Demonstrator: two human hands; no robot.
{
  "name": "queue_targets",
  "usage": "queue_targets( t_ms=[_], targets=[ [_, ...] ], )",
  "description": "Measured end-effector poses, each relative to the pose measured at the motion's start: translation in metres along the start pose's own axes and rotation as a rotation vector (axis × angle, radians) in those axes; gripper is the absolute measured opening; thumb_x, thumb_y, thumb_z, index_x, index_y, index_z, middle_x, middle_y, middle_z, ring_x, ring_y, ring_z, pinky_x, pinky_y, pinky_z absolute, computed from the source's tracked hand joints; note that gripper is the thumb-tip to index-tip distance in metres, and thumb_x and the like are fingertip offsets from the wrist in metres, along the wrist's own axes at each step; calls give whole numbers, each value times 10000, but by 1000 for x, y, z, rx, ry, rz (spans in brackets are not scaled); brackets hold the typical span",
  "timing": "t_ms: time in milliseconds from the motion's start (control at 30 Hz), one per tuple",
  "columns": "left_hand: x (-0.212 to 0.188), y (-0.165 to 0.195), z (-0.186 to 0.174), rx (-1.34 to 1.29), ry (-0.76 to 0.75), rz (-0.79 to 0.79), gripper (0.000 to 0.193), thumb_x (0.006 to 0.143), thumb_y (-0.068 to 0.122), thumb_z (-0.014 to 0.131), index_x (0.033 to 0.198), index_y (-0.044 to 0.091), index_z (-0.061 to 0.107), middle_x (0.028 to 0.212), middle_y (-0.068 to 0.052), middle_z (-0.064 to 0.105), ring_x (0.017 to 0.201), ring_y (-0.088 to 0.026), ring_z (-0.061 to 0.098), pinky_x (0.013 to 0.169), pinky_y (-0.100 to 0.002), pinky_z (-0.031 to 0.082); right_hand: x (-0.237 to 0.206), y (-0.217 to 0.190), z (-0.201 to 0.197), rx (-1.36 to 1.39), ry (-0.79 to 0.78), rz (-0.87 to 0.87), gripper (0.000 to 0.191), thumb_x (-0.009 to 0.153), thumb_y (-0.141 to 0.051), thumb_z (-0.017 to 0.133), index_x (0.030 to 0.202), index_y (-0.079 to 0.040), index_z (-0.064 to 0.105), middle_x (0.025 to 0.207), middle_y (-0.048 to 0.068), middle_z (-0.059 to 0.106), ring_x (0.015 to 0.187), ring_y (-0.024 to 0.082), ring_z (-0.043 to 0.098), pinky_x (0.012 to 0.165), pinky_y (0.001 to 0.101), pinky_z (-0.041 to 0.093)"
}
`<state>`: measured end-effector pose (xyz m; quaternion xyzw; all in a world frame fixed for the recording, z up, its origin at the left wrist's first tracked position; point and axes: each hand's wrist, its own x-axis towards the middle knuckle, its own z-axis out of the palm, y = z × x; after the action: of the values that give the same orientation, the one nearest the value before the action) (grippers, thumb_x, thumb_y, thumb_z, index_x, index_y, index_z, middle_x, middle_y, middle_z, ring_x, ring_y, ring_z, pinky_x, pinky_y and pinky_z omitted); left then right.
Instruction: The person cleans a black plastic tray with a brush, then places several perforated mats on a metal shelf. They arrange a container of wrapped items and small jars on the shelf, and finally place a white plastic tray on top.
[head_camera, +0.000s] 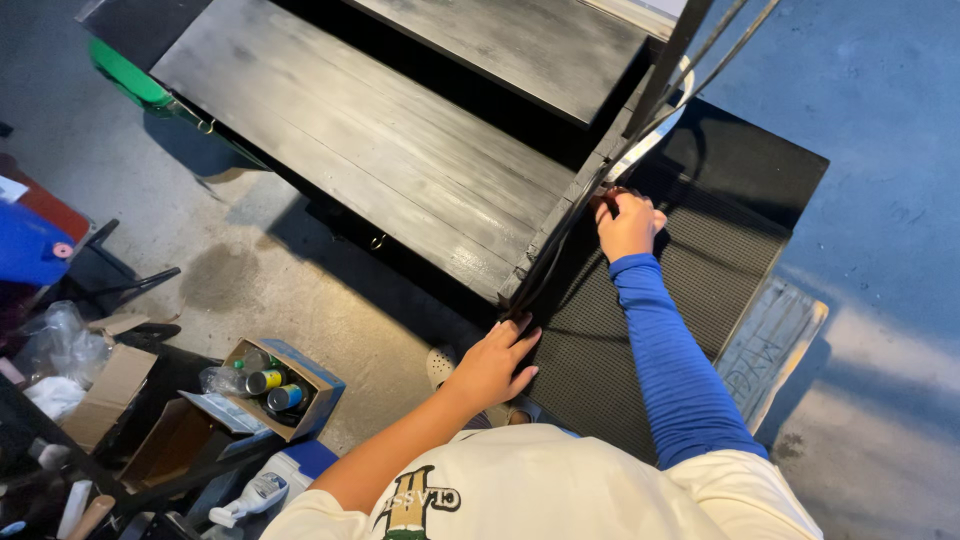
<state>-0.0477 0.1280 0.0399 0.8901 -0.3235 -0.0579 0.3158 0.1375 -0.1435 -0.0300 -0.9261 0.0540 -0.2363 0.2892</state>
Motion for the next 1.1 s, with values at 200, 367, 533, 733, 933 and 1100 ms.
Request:
queue_targets(
  t_ms=[200,367,533,733,933,1100],
  targets=[
    [-1,0,-2,18,5,10,570,884,254,740,1376,4,599,1485,-226,500,1306,-386,513,1125,-441,420,3,-3,-1,214,66,2,208,909,-183,783,1026,-22,724,973,103,754,951,277,702,898,439,465],
    [-1,-3,0,17,21,32,571,875,254,743,1366,-1,600,1476,-230,503,1310,-389,512,1135,-450,413,3,-12,-8,324,85,-69,186,910,-102,770,1051,10,721,925,146,742,843,293,724,797,384,570],
    [-2,-5,2,18,8,30,576,876,254,746,1369,-1,596,1480,-227,495,1315,-388,506,1139,-443,415,3,-14,-9,408,33,-16,146,948,-108,736,1038,3,704,930,137,740,858,269,731,805,373,567],
    [11,8,-30,19,-209,-9,554,828,332,744,1289,41,651,1317,-230,619,1140,-390,615,962,-423,508,-9,-13,0,353,-47,23,141,904,-100,759,974,9,704,883,160,715,799,274,708,745,367,560],
    [60,13,-128,-184,-232,-165,249,897,298,613,915,93,754,807,-88,746,738,-270,733,703,-386,575,-16,-16,2,391,-93,110,166,912,-128,771,983,7,703,858,146,724,756,253,706,720,360,560],
    [158,19,-142,-142,226,-254,200,903,289,665,906,92,697,716,-81,699,664,-276,694,612,-396,527,-15,-21,-3,399,-137,191,177,912,-138,770,992,3,698,878,134,744,793,228,733,735,351,572]
  ],
)
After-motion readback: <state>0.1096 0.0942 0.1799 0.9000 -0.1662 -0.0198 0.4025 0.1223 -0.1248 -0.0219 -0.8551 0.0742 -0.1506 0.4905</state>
